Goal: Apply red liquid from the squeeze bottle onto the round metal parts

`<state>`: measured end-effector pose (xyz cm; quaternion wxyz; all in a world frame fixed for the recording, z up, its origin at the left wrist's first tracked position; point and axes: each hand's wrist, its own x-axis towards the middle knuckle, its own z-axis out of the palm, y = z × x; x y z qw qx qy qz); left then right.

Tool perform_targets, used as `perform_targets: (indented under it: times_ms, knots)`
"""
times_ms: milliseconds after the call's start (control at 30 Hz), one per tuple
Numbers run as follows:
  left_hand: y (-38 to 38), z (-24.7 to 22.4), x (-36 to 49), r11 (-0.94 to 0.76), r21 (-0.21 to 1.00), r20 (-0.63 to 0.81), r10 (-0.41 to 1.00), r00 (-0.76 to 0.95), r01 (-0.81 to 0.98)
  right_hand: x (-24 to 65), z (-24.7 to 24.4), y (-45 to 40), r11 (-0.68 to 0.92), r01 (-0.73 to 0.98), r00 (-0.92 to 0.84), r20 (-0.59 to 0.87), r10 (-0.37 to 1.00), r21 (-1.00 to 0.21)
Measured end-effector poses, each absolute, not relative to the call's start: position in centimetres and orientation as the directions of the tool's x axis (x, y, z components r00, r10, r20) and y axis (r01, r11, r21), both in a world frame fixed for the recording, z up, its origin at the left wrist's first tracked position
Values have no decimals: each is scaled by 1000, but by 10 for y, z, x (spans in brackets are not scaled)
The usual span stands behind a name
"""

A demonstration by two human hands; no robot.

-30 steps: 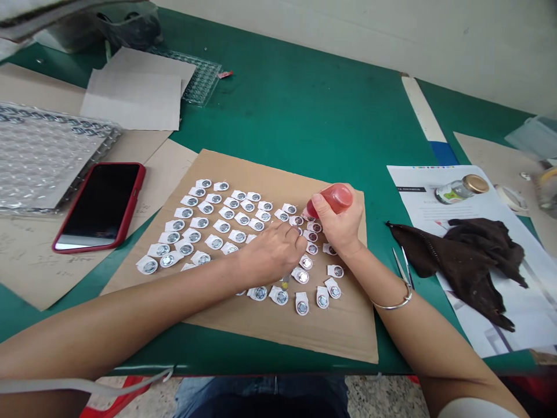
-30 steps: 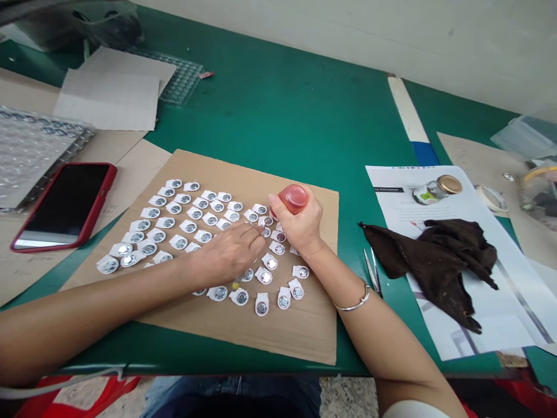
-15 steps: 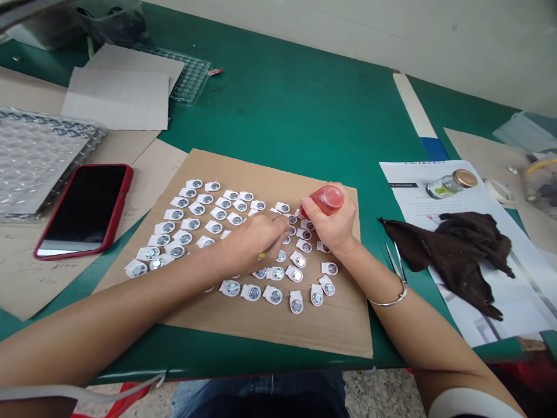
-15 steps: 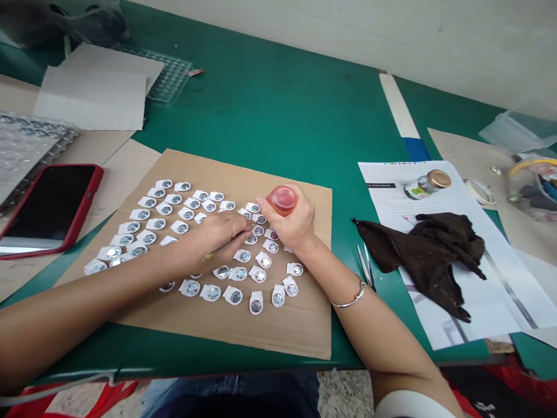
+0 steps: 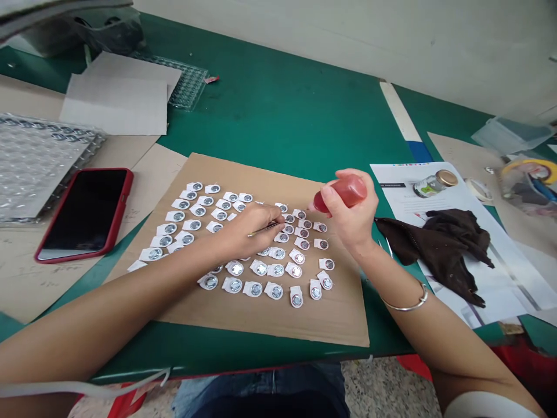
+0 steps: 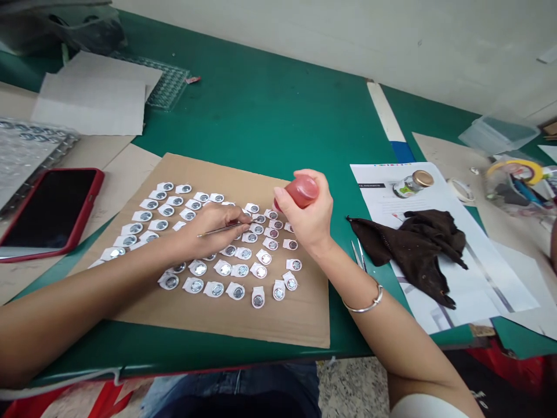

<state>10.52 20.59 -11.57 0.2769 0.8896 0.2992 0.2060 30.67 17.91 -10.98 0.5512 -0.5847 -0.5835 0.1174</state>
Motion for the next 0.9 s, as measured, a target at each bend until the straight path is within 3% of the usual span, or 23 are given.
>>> perform_targets:
  times_ms: [233, 900]
  knots:
    - [208, -117, 103, -671, 620, 196, 635, 747, 407, 307, -132, 152, 206, 451, 354, 387, 852, -868]
    - [207, -109, 105, -635, 642, 146, 652, 744, 430, 301, -131, 154, 221, 547, 332, 451, 828, -808]
